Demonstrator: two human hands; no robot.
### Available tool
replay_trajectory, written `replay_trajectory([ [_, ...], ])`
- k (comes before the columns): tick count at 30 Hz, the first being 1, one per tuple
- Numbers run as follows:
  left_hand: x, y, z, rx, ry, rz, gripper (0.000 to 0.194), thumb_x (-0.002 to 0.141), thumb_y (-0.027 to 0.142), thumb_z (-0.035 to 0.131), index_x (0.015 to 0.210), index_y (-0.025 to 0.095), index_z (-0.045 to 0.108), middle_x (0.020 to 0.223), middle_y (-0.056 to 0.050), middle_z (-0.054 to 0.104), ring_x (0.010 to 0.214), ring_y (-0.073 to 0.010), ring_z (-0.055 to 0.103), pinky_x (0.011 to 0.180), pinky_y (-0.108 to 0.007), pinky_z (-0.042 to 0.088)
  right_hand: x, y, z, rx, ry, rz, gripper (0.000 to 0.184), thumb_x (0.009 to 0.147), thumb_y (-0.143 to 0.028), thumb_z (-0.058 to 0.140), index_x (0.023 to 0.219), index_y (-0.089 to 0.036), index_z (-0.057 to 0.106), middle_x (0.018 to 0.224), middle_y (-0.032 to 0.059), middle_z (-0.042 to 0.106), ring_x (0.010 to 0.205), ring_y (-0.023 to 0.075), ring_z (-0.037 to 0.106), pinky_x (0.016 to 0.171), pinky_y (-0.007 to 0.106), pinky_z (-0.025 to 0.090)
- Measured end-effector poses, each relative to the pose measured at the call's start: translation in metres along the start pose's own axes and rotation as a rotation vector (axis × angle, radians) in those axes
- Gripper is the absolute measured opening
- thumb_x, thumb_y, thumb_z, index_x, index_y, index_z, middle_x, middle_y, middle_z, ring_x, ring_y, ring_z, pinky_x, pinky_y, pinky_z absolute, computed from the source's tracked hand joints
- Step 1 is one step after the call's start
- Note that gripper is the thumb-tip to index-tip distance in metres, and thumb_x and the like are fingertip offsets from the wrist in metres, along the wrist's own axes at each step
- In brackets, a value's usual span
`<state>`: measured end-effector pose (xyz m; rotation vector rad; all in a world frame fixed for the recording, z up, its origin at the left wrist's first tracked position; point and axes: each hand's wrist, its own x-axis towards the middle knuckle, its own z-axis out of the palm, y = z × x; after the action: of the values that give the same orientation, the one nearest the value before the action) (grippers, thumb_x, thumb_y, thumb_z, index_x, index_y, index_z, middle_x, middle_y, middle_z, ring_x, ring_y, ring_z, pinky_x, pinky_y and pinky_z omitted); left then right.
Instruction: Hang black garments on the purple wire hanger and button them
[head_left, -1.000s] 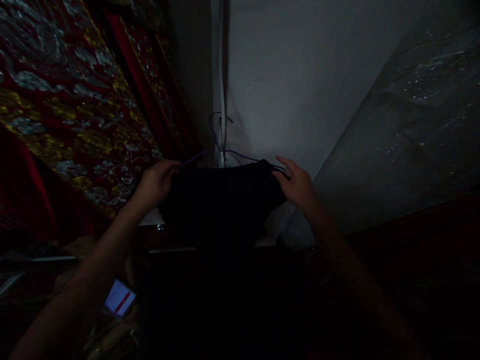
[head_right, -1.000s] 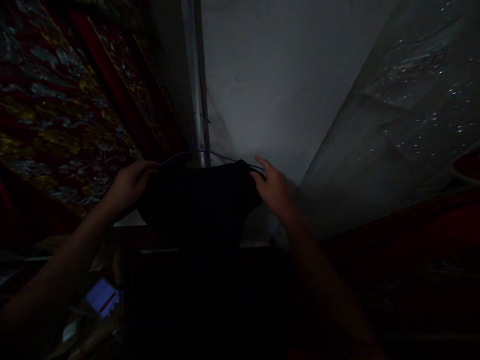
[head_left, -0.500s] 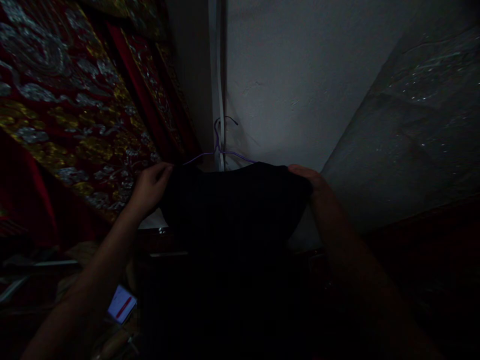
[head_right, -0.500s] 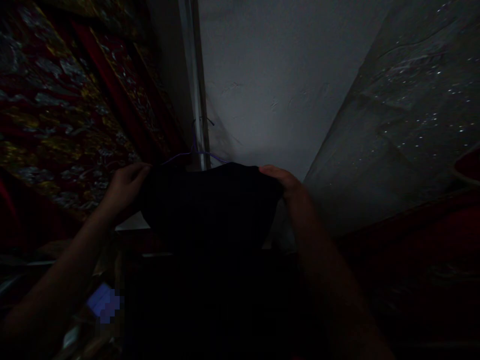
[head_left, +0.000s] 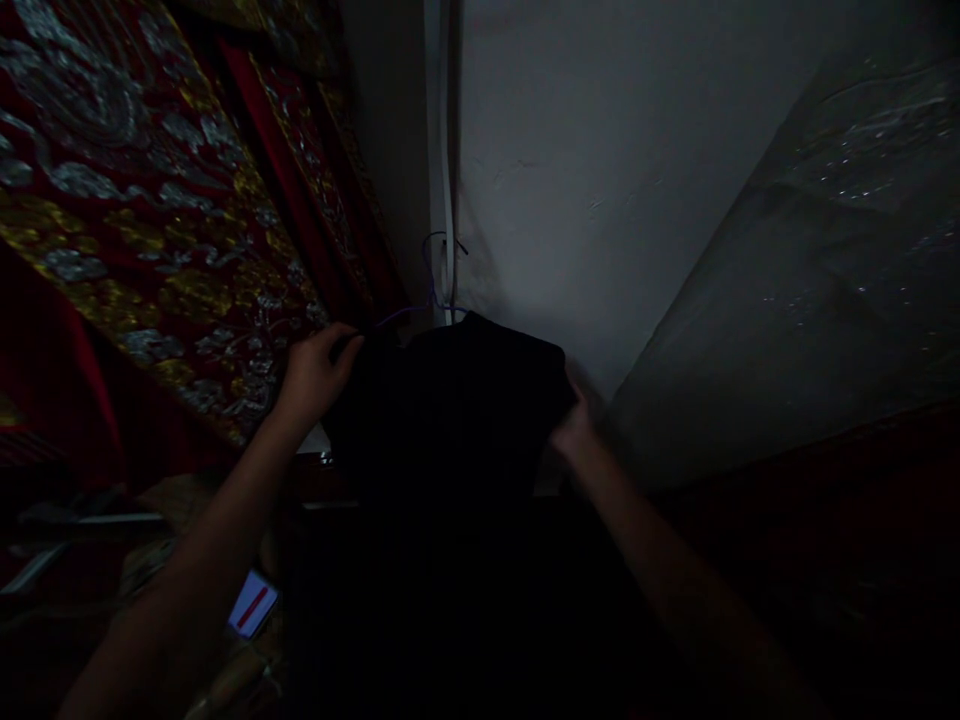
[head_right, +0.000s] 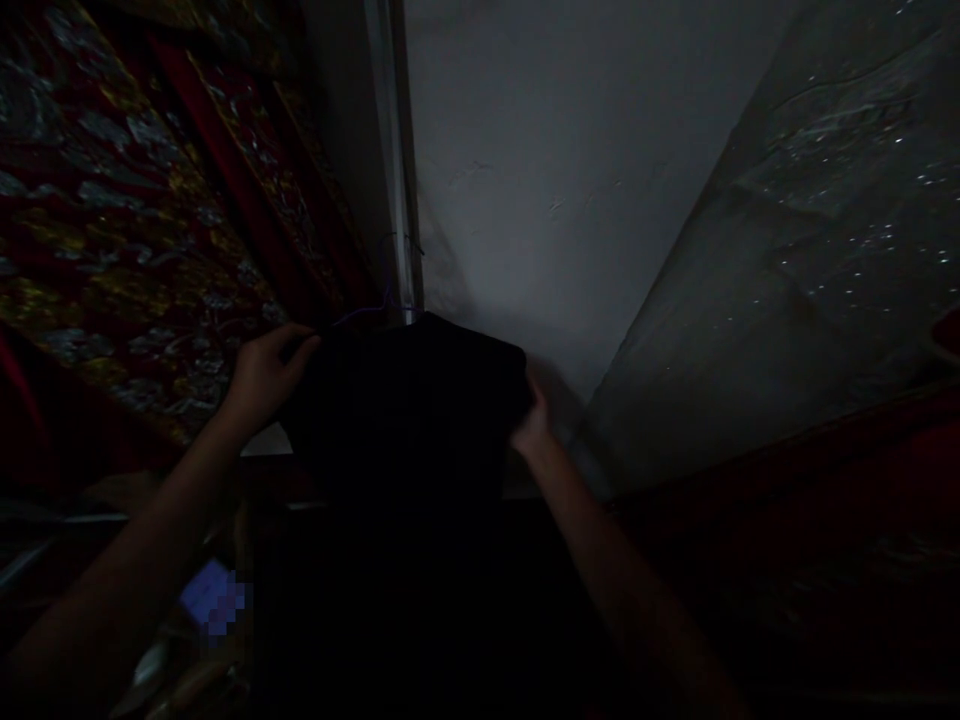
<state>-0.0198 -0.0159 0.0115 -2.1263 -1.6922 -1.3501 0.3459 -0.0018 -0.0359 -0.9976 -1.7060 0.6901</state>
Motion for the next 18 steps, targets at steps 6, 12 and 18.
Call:
replay_trajectory([
  [6, 0.007, 0.007, 0.006, 0.040, 0.016, -0.065, 0.034, 0.092, 0.049, 0.057, 0.093, 0.018, 0.068, 0.091, -0.007, 0.074, 0.080, -0.0225, 0.067, 0.074, -0.031, 0.048, 0.011, -0.016, -0.030, 0.261, 0.040, 0.093, 0.100, 0.084, -0.088, 0.013, 0.130, -0.016, 0.064, 0.109, 0.0170, 0.074, 0.112, 0.0390, 0.066, 0.094, 0.057, 0.049],
  [12, 0.021, 0.004, 0.018, -0.114, 0.030, -0.098, 0.030, 0.093, 0.046, 0.050, 0.088, 0.019, 0.063, 0.080, -0.003, 0.067, 0.073, -0.0190, 0.059, 0.068, -0.028, 0.043, -0.001, -0.059, -0.008, 0.355, -0.291, 0.022, 0.077, 0.088, -0.080, 0.035, 0.120, -0.020, 0.071, 0.105, 0.0140, 0.075, 0.111, 0.0354, 0.067, 0.091, 0.051, 0.053],
  [18, -0.005, 0.033, 0.021, -0.419, -0.165, -0.078, 0.044, 0.095, 0.057, 0.043, 0.082, 0.019, 0.061, 0.077, -0.003, 0.061, 0.076, -0.0192, 0.056, 0.072, -0.030, 0.045, -0.038, -0.025, 0.038, -0.101, -0.565, -0.087, 0.056, 0.084, -0.025, 0.065, 0.139, -0.022, 0.057, 0.140, 0.0124, 0.061, 0.130, 0.0277, 0.057, 0.113, 0.048, 0.042],
])
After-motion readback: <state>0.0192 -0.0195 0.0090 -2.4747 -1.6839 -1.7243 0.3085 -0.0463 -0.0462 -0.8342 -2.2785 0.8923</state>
